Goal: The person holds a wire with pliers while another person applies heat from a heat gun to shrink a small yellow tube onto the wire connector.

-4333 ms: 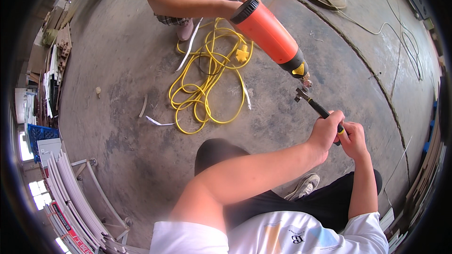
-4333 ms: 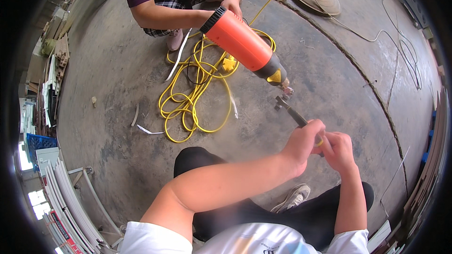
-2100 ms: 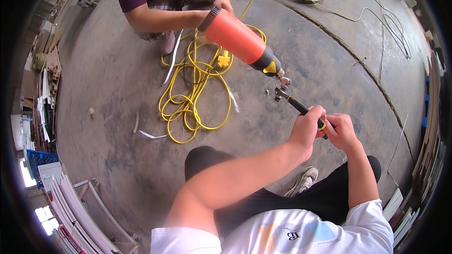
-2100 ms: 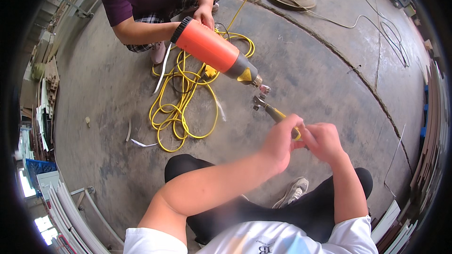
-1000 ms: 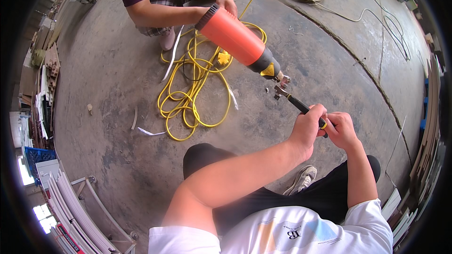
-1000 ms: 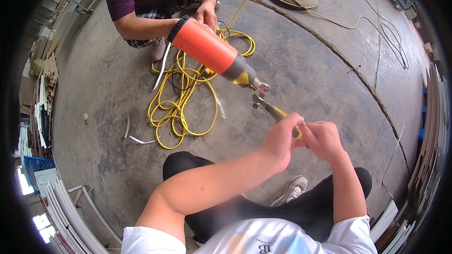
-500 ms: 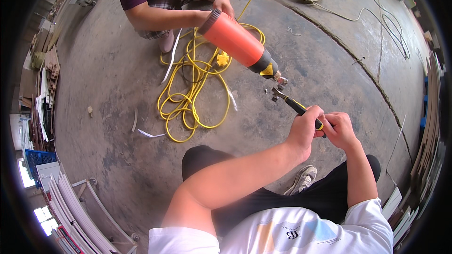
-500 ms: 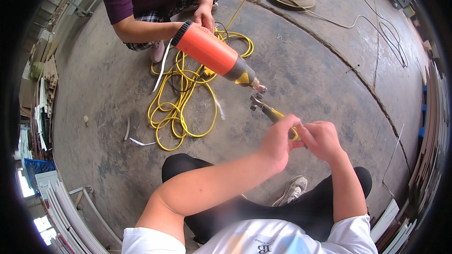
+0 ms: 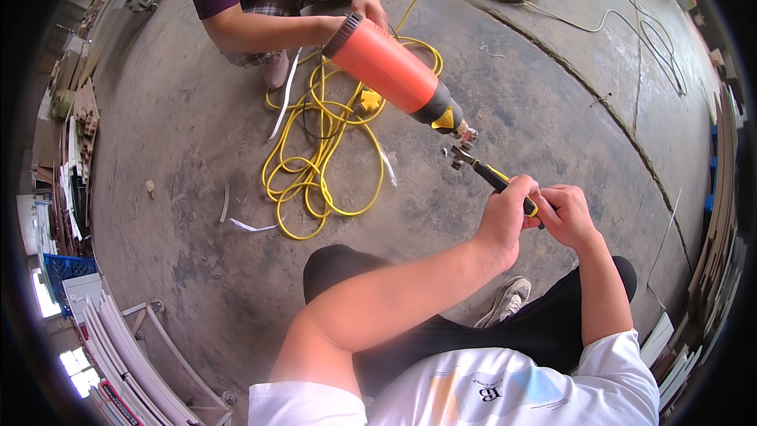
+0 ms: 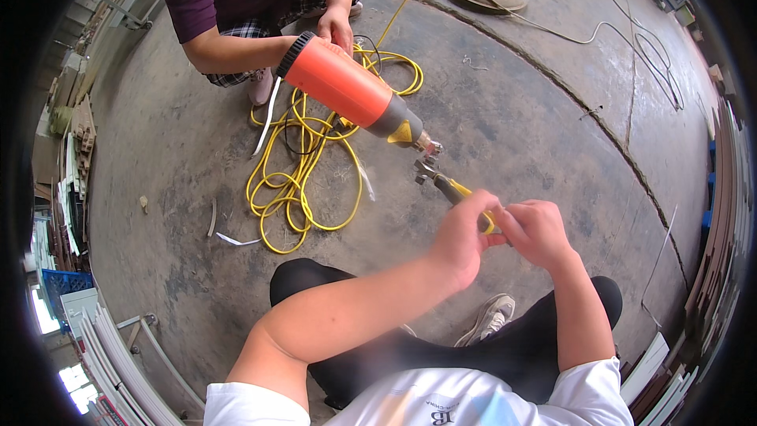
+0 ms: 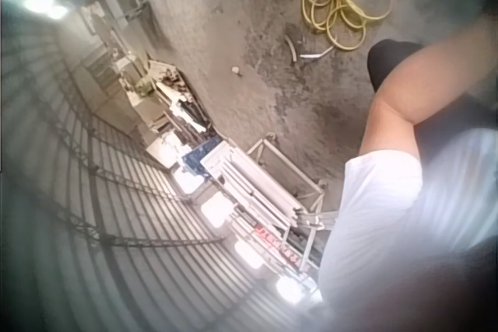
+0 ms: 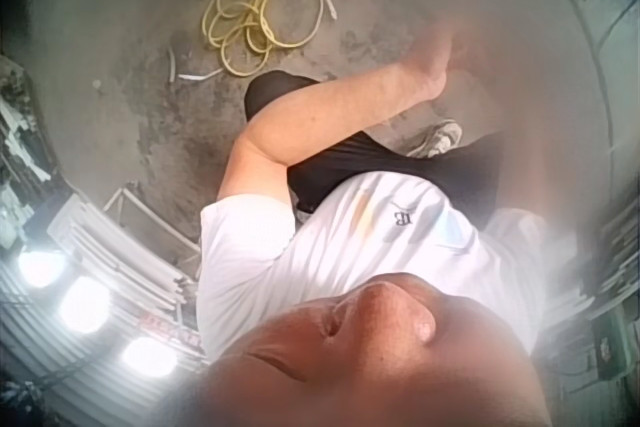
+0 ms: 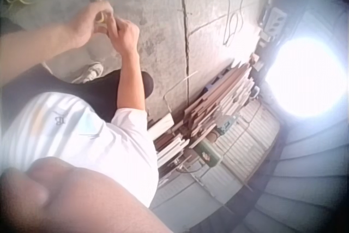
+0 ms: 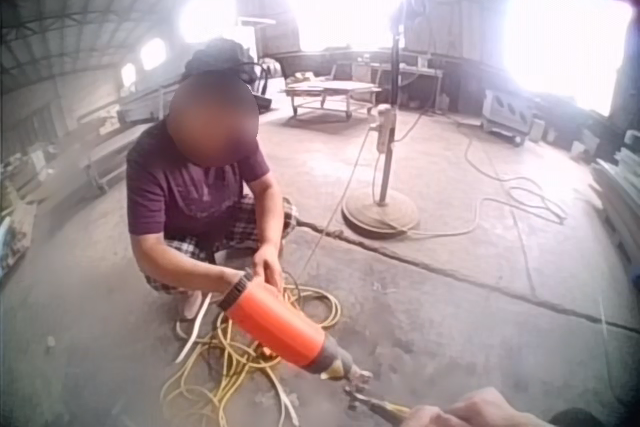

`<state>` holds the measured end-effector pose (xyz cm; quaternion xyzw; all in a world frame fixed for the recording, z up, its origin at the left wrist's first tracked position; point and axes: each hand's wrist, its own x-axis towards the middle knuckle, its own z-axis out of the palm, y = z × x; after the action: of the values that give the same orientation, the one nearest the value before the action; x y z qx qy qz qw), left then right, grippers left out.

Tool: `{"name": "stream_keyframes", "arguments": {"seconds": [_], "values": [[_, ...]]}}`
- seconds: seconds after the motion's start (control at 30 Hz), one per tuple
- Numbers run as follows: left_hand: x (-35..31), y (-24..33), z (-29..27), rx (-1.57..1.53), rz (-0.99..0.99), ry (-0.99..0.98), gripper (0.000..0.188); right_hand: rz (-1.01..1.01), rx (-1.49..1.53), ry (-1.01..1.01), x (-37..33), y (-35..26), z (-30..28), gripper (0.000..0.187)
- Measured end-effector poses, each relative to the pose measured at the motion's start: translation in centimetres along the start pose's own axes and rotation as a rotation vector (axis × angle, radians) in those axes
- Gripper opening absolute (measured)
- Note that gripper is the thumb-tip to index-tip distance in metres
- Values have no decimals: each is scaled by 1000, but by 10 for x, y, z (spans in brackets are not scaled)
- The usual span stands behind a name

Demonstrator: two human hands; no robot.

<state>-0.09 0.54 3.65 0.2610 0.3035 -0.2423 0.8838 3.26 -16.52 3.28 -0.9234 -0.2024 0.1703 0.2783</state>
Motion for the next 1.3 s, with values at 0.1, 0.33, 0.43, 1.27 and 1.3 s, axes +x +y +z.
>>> {"name": "stream_keyframes", "arguments": {"seconds": [0.1,0.33,0.43,1.27,1.3], "values": [[0,1,-1,0,-7,1,14,2,3,2,0,1,2,37],[6,1,-6,-40,-38,-26,20,-5,4,9,3,0,2,37],[7,1,-7,-39,-40,-25,20,5,4,8,3,0,2,37],[11,-4,-10,-68,-41,-31,18,0,7,7,3,2,3,36],[10,-4,-10,-65,-44,-29,18,-1,8,7,3,3,3,36]]}}
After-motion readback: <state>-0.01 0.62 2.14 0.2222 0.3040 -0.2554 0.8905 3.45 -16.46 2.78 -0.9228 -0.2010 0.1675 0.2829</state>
